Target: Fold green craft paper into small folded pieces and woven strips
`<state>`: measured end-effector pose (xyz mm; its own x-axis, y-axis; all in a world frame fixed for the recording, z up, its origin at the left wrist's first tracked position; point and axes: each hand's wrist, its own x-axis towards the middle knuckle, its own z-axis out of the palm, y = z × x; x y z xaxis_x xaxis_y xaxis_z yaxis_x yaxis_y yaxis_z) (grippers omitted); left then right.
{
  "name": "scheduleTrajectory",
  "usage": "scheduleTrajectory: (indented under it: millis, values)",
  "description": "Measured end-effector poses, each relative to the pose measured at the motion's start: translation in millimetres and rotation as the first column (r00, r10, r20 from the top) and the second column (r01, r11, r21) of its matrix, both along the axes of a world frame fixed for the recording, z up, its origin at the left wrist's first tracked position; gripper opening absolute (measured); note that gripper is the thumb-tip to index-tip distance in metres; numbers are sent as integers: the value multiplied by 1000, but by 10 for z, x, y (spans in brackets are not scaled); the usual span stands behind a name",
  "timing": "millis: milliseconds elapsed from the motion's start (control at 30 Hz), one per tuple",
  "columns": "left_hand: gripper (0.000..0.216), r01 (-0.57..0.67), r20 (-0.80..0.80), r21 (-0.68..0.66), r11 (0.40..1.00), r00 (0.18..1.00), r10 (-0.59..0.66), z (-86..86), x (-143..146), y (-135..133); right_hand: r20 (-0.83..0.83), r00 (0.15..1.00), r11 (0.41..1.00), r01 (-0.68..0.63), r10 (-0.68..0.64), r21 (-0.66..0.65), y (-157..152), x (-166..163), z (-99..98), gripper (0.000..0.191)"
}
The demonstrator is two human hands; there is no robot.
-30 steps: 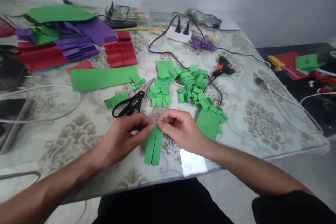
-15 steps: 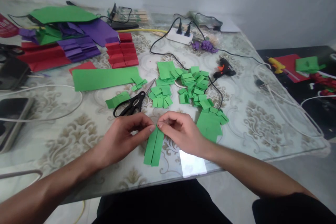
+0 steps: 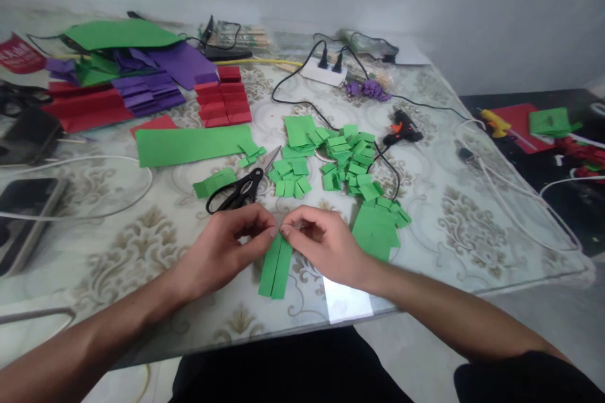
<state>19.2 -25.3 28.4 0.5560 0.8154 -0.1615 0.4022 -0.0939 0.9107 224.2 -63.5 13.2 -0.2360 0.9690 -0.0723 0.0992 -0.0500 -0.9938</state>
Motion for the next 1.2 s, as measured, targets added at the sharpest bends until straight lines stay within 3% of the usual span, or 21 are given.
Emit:
scheduleTrajectory:
  millis: [333, 700, 967, 1200]
  values:
    - [26, -22, -6, 25, 999, 1000, 22, 27, -44, 48, -42, 990, 991, 133, -132, 21, 81, 74, -8, 12]
    - [22, 19, 0, 77, 997, 1000, -19, 27, -9, -6, -7, 999, 999, 40, -40, 4, 11, -11, -5, 14]
    - [20, 32, -25, 102, 994, 999, -30, 30, -21, 25, -32, 997, 997, 70, -71, -33, 42, 1, -29, 14]
    - [16, 119, -12, 105, 987, 993, -119, 34, -13, 15, 1, 1000, 995, -10, 11, -96, 60, 15, 20, 10]
